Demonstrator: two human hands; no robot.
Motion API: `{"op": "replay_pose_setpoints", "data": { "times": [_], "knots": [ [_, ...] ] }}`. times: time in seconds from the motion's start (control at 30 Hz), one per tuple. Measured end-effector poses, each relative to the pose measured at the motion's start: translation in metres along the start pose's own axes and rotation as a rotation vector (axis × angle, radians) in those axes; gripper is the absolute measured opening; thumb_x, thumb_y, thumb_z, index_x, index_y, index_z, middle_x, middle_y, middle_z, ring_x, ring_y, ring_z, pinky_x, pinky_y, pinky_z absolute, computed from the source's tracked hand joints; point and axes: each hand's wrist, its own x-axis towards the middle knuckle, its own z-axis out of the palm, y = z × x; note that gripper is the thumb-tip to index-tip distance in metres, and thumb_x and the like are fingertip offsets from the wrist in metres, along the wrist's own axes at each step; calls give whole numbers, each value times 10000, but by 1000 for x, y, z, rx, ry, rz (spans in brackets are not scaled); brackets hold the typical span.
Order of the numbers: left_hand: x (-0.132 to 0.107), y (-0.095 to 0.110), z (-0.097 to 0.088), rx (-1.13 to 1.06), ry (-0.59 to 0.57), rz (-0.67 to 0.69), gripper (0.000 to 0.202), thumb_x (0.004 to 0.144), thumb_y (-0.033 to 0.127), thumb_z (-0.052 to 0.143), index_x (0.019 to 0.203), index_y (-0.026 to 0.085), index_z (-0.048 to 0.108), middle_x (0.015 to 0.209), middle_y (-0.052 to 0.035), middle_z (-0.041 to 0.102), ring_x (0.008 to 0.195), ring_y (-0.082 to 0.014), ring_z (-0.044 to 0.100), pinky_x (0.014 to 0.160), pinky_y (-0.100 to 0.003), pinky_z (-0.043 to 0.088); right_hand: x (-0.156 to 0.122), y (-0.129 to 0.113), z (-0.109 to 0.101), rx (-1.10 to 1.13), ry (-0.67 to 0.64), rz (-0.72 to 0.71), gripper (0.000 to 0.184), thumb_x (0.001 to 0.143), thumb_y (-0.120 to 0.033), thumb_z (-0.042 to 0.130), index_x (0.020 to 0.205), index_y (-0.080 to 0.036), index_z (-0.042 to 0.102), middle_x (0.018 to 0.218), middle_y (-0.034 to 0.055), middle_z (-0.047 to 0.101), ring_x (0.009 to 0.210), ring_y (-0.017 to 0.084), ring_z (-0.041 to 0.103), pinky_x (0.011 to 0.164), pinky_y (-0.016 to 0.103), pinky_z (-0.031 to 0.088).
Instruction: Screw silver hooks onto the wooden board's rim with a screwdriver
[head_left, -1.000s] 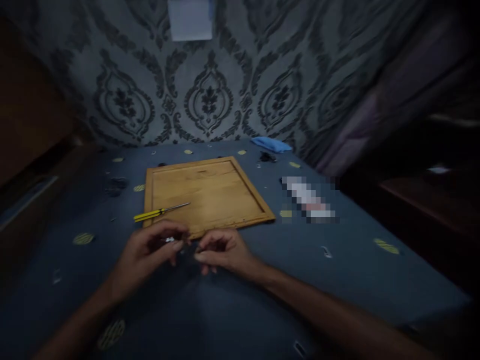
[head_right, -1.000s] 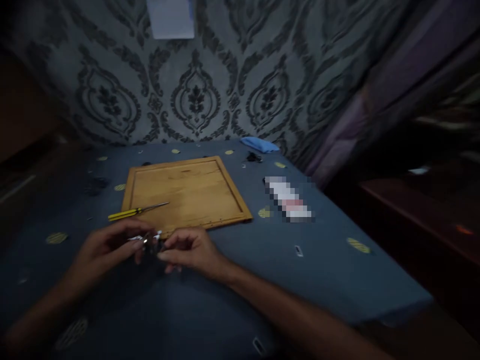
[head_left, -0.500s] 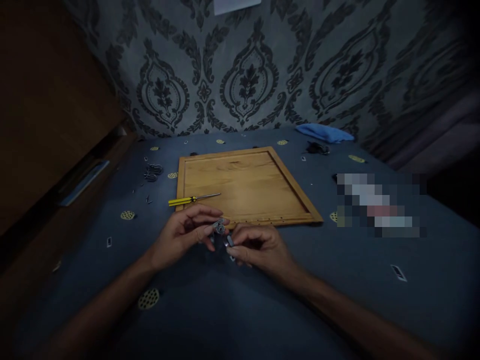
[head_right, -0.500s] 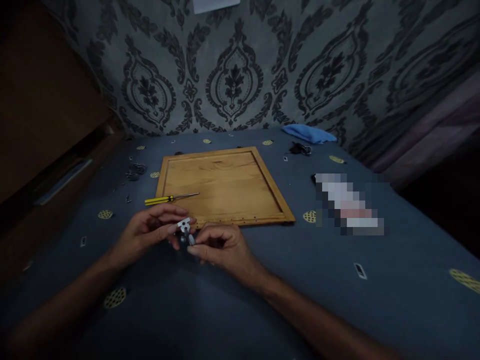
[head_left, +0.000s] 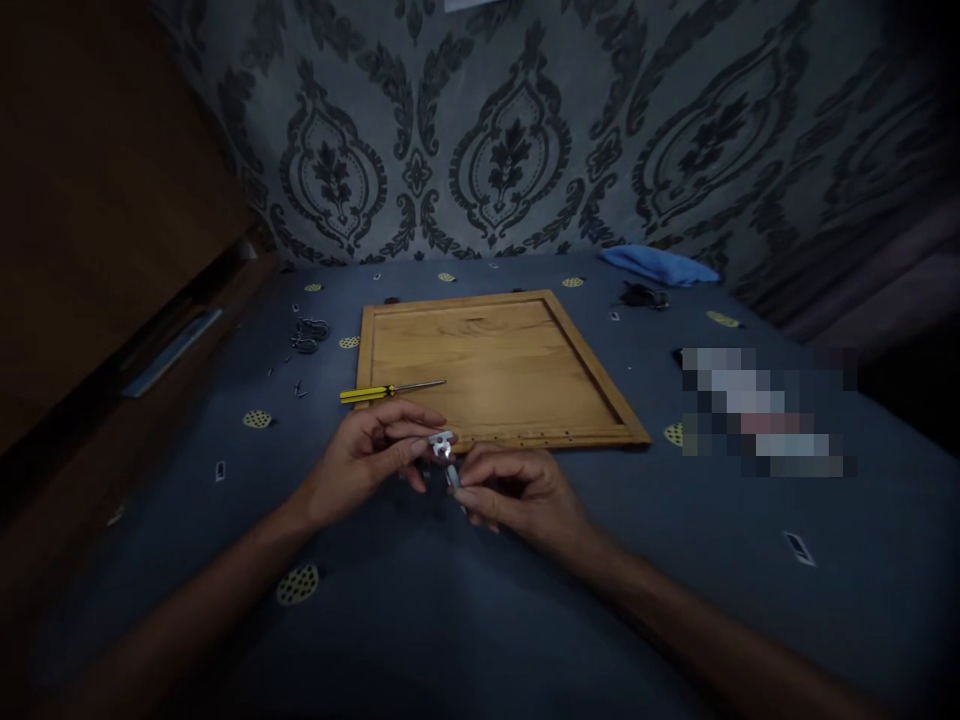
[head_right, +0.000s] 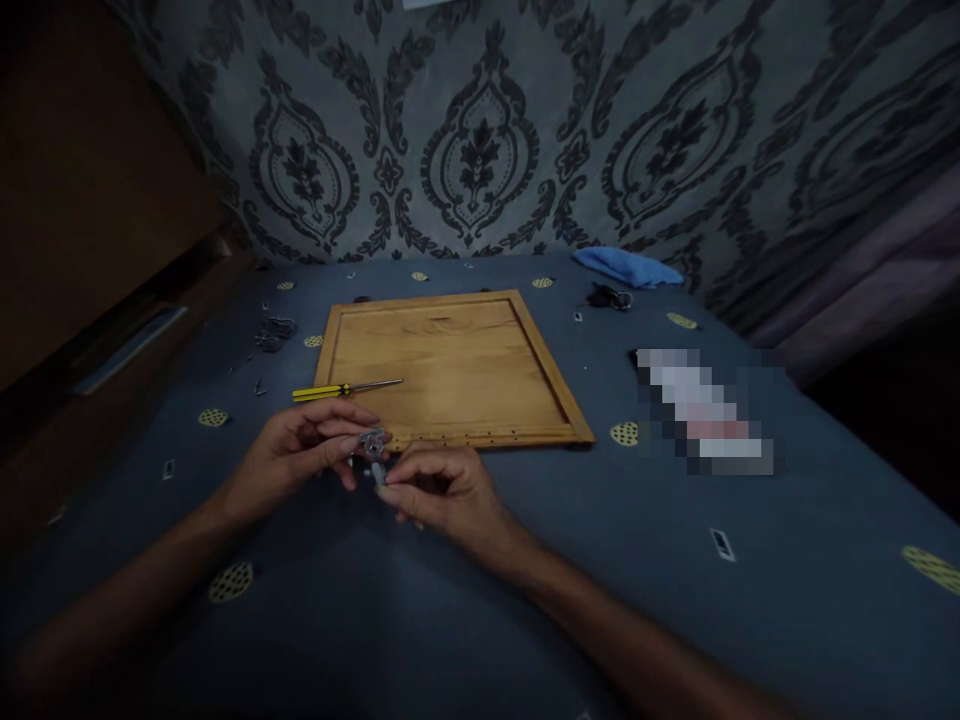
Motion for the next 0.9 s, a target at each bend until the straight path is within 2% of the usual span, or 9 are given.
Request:
{"op": "replay_pose_setpoints", "data": {
  "times": [0.2,0.4,0.53,0.63,0.7,0.9],
  "knots": [
    [0,1,2,16,27,-1,207,852,245,744,1019,126,714,831,-60,769,787,-186,759,532,-204,600,-1,-1,0,-6,2,18,142,816,-339,803,742,-229,751,695,-28,630,509,62,550,461,203,425],
    [-1,1,1,49,23,20,249,897,296,692,1082,129,716,936,-94,760,847,-205,754,547,-233,612,0,1,1,6,42,30,154,801,-356,808,753,-224,745,644,-38,618,471,61,536,444,198,410],
    [-1,1,1,87,34,42,272,919,330,665,1100,132,708,1030,-116,746,751,-169,717,522,-238,579,-1,1,0,-7,62,38,166,802,-376,811,760,-226,753,612,-36,623,463,64,536,447,197,408],
    [-1,-1,2,150,86,74,273,929,343,651,1107,143,704,1029,-105,742,642,-123,644,502,-231,521,-1,1,0,-16,78,54,206,789,-406,820,737,-219,751,595,-32,624,457,66,531,448,198,407],
    [-2,-1,3,192,128,95,260,933,348,643,1089,150,709,1001,-90,739,656,-125,628,535,-234,500,-1,0,0,-26,99,70,235,781,-427,825,733,-210,749,582,-28,625,456,72,537,450,200,412],
    [-4,1,2,462,176,180,205,934,308,607,1029,179,736,1020,-86,718,913,-215,665,726,-305,514,0,-1,1,-40,127,77,249,767,-435,831,720,-207,745,575,-26,623,448,71,530,444,199,407]
  ]
}}
